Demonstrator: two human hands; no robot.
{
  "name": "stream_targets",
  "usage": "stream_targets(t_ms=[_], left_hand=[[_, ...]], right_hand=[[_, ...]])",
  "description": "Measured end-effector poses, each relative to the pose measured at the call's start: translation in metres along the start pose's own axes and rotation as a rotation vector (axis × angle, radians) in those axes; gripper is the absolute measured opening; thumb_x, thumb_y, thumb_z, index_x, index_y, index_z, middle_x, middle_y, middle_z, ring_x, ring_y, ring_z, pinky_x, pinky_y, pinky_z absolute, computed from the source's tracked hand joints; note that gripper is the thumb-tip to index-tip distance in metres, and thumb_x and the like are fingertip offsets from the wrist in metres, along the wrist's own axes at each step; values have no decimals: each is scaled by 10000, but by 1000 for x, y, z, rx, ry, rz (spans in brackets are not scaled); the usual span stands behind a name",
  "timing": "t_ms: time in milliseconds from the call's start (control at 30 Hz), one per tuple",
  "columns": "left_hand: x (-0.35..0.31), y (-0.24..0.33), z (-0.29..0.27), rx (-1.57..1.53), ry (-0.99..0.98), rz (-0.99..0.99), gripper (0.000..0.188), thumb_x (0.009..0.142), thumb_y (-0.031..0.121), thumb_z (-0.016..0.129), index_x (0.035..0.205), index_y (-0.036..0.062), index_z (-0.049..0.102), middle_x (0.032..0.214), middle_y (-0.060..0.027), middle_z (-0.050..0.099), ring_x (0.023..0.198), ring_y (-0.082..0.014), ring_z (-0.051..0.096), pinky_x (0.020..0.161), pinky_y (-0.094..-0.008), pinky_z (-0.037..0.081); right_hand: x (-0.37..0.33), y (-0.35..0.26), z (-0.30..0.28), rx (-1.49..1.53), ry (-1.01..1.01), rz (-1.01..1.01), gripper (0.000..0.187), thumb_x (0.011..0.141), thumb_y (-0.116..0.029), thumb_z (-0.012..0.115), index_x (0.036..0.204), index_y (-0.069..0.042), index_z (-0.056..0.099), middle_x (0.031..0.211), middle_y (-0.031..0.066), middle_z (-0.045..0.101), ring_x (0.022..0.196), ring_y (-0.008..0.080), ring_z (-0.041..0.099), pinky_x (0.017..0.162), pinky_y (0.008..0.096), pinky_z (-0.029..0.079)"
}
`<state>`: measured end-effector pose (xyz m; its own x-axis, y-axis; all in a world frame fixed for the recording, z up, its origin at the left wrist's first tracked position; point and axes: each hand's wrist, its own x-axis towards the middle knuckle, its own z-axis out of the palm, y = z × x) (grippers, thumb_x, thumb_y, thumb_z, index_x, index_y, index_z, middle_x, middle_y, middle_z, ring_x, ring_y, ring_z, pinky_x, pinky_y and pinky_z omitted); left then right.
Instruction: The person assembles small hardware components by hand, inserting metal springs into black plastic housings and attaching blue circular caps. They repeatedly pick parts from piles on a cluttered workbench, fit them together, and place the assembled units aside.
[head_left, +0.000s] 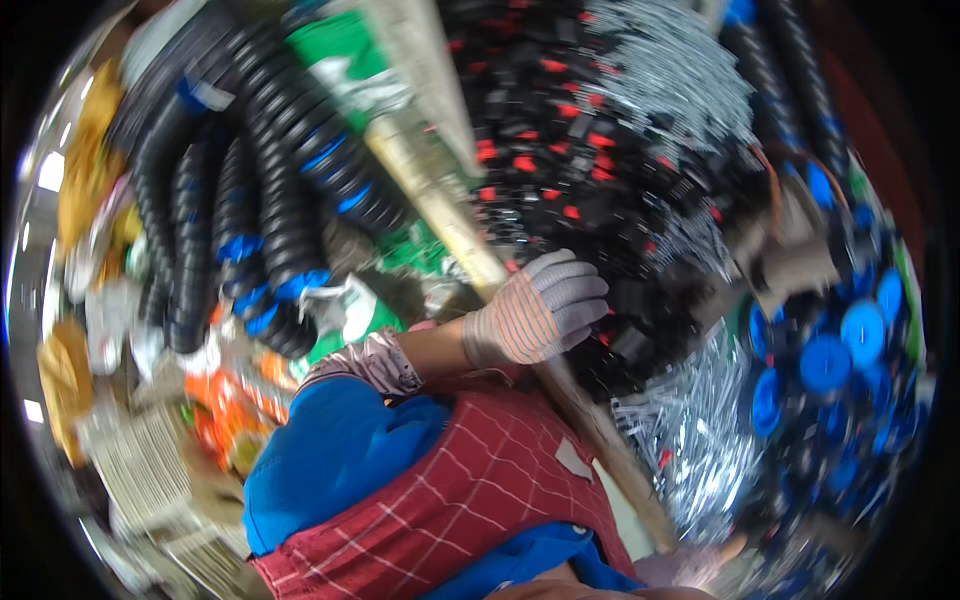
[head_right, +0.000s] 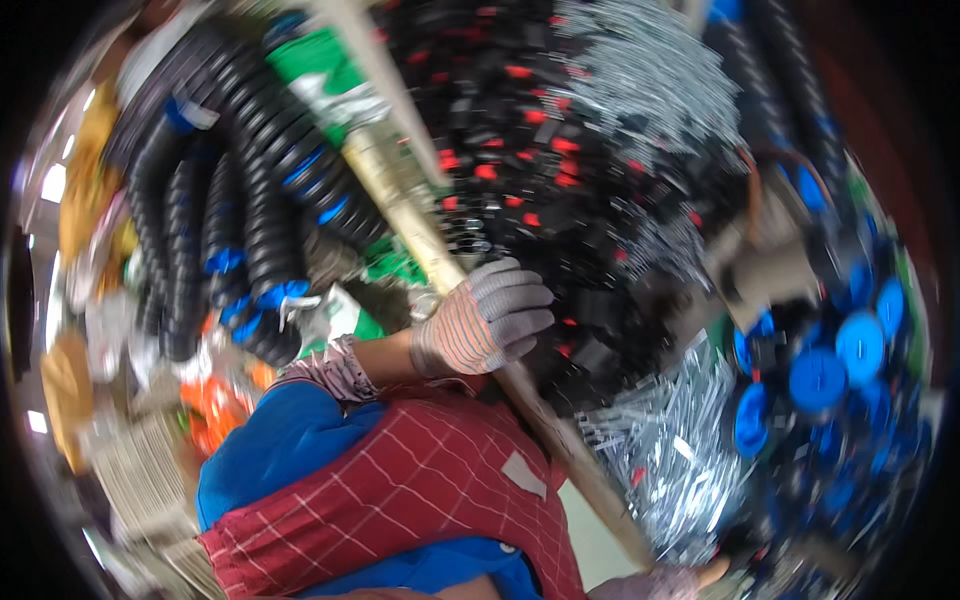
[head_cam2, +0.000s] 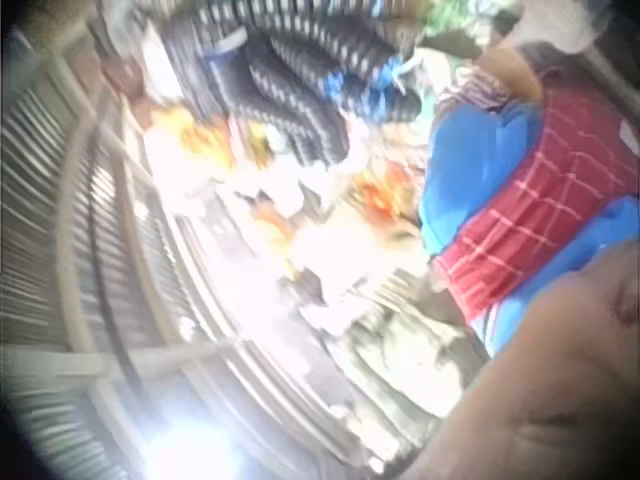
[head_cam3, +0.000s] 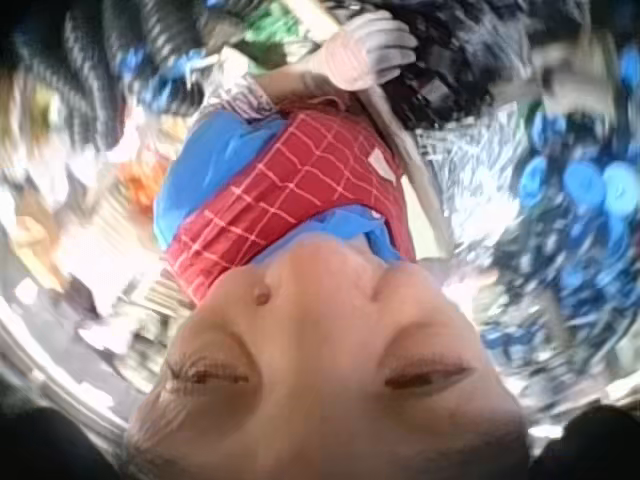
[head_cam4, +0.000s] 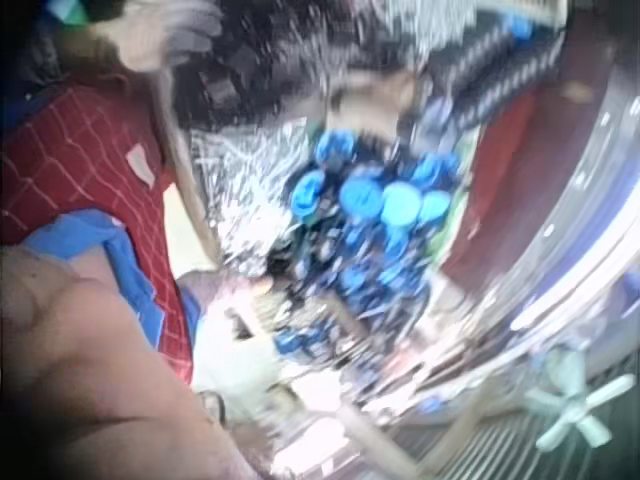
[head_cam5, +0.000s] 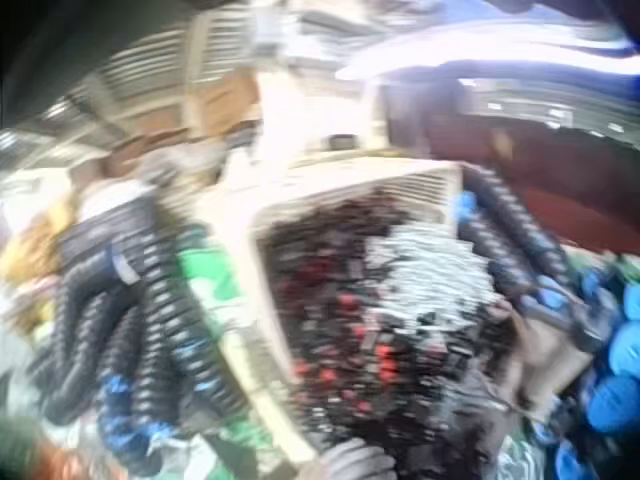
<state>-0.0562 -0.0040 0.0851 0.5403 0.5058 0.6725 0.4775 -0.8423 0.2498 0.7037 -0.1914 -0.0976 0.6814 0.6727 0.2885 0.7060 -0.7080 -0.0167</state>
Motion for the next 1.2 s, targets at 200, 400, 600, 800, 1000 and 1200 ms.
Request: stream_targets(t_ms=[200,400,600,800,1000,1200], left_hand=[[-89,-23,-82,371,43,-292,363,813,167,686,1157,59,647,1162,-151,642,1119,-373,611,967,-532,490],[-169,-116,-178,778,93,-798,340,861,46,644,1197,1,625,1207,-237,638,1112,-426,617,969,-472,510],[-217,-238,-216,1110,132,-878,364,893,97,596,1252,43,613,1274,-191,633,1158,-362,631,984,-453,522],[-227,-287,-203,1306,-189,-825,391,975,122,470,1345,70,584,1206,-159,674,1035,-324,675,877,-423,560],[-248,-309,-220,1284,-362,-846,454,1019,144,455,1471,130,415,1382,-138,590,1052,-324,695,840,-405,590],[-229,-320,-230,1234,-474,-1044,412,995,226,528,1391,135,454,1145,-149,673,1004,-350,696,822,-457,571]], right_hand=[[13,-39,-23,-3,143,-28,230,937,-256,621,1063,-79,694,1028,195,704,907,331,698,791,451,547],[-17,-43,-56,70,288,-41,256,942,-279,624,1079,-74,695,1047,189,703,914,319,700,808,449,556],[-68,-20,-104,145,486,-148,284,946,-301,628,1095,-70,697,1067,182,702,921,306,703,825,446,566],[-150,84,-166,-700,525,-173,362,993,-273,556,1300,-82,567,1280,153,608,1138,280,605,1032,443,431],[-145,-100,-198,857,588,123,341,945,11,650,1278,-41,597,1198,117,655,1045,196,636,907,311,534],[-128,-132,-162,1063,552,54,385,980,-13,623,1351,0,521,1225,101,641,1069,183,635,930,303,515]])
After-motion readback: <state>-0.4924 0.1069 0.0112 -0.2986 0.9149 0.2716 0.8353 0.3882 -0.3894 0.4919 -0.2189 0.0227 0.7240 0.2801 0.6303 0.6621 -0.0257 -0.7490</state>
